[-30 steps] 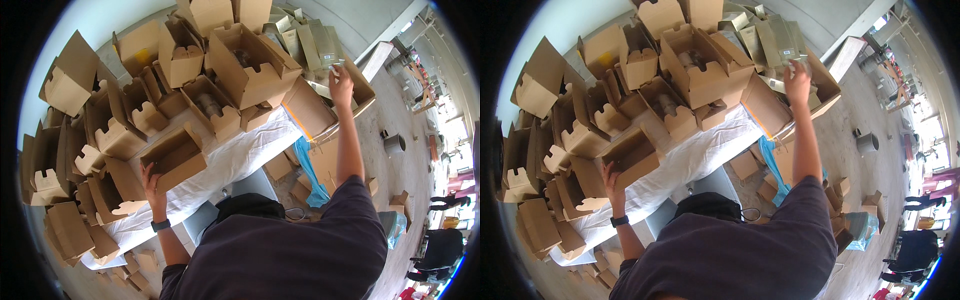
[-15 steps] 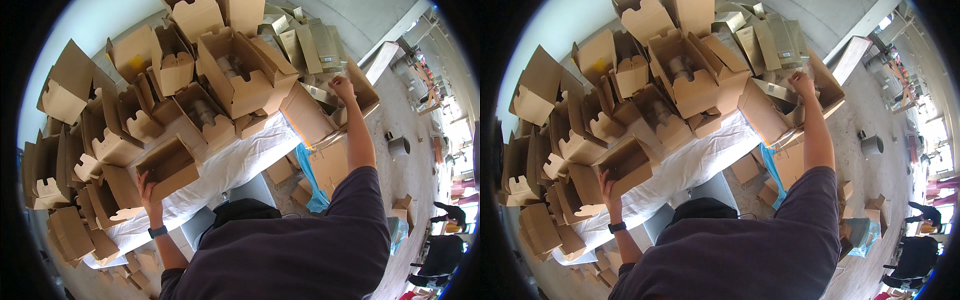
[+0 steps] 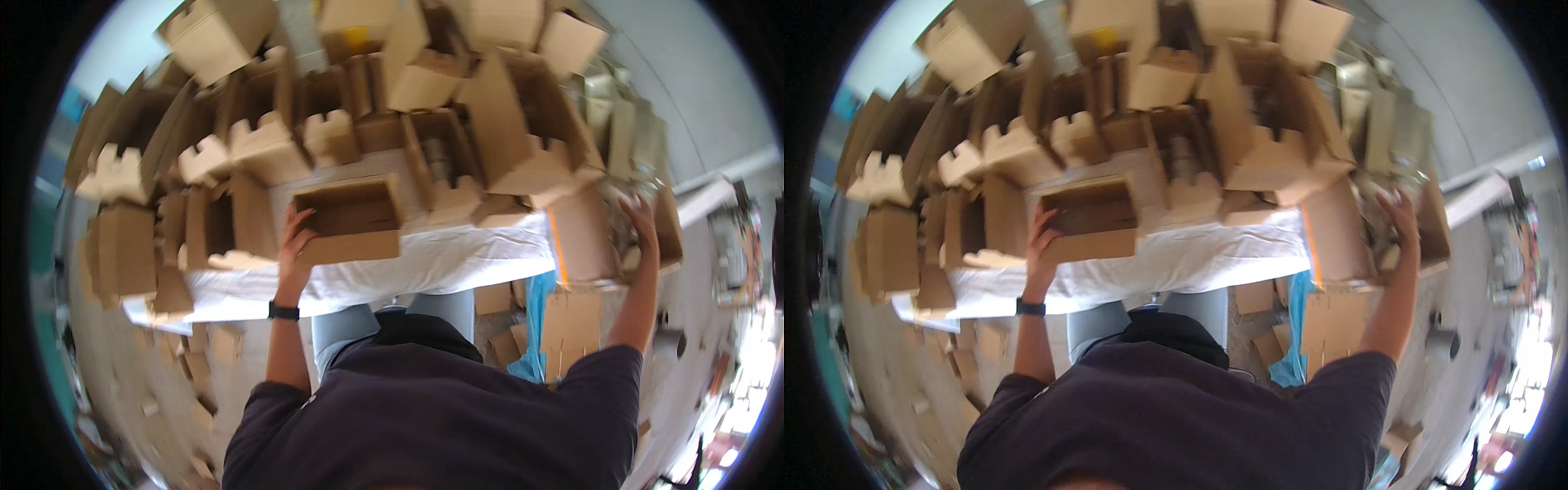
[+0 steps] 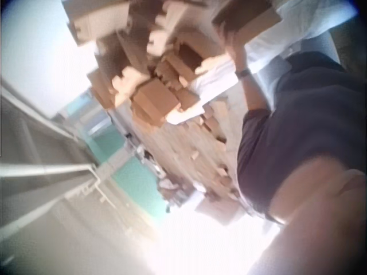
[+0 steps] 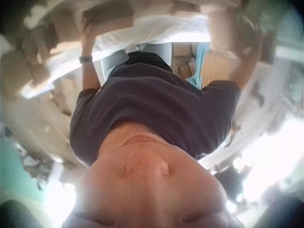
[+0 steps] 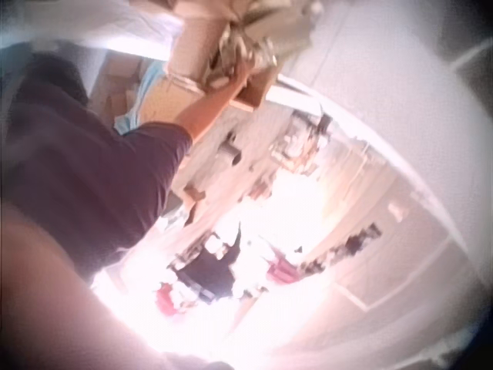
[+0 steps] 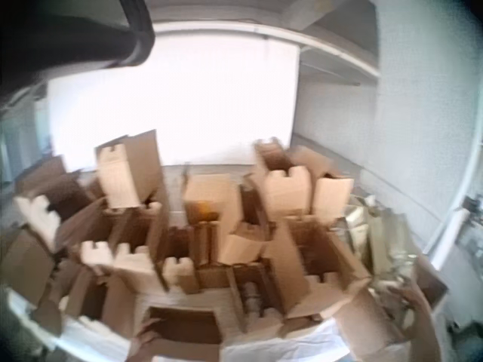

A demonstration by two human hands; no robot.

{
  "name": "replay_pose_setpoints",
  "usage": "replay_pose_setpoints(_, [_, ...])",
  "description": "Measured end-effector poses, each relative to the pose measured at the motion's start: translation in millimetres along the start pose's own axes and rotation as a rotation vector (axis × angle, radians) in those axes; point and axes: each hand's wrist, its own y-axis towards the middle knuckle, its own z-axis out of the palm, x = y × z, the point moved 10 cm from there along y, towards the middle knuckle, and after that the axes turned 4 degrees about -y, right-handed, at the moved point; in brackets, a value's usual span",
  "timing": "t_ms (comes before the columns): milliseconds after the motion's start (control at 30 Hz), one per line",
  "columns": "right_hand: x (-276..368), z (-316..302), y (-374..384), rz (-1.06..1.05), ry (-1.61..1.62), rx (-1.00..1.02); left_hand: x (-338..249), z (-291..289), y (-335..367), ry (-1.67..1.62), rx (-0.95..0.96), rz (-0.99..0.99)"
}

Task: The person organizes cardboard boxes on a table, picking them up and placing items inside them by hand.

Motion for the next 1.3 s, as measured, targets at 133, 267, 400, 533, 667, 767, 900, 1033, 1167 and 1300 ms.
replay_pose_setpoints(133, [37, 12, -13, -0.038, -0.129, 0.218, -8, -6, -1, 0.117, -0.008, -0.005])
replay_pose_setpoints(267, [26, -42, 0, -0.124, -0.182, -0.163, -9, -4, 0, 0.145, 0.015, -0.006])
replay_pose_setpoints(400, [83, -77, -32, 0.065, 0.324, -0.519, -8, -7, 0, 0.139, 0.005, -0.027])
replay_pose_setpoints(533, [236, -31, -115, -0.291, 0.829, -0.348, -8, -7, -2, 0.160, -0.001, -0.022])
replay_pose_setpoints(667, [305, 158, -217, -0.186, 0.823, 0.434, -10, -8, -1, 0.170, -0.009, -0.003])
replay_pose_setpoints(767, [332, 270, -272, -0.173, 0.849, 0.856, -9, -9, 0, 0.169, 0.004, 0.009])
replay_pose_setpoints(900, [304, 324, -277, -0.505, 0.475, 0.510, -14, -8, 1, 0.149, -0.001, 0.010])
replay_pose_setpoints(1033, [317, 327, -298, -0.903, -0.016, 0.306, -16, -9, 0, 0.156, -0.011, 0.013])
replay_pose_setpoints(1167, [328, 314, -301, -0.881, -0.080, 0.494, -11, -8, -1, 0.151, 0.000, -0.004])
replay_pose_setpoints(1300, [332, 301, -311, -0.931, -0.272, 0.624, -12, -8, -1, 0.130, -0.013, -0.011])
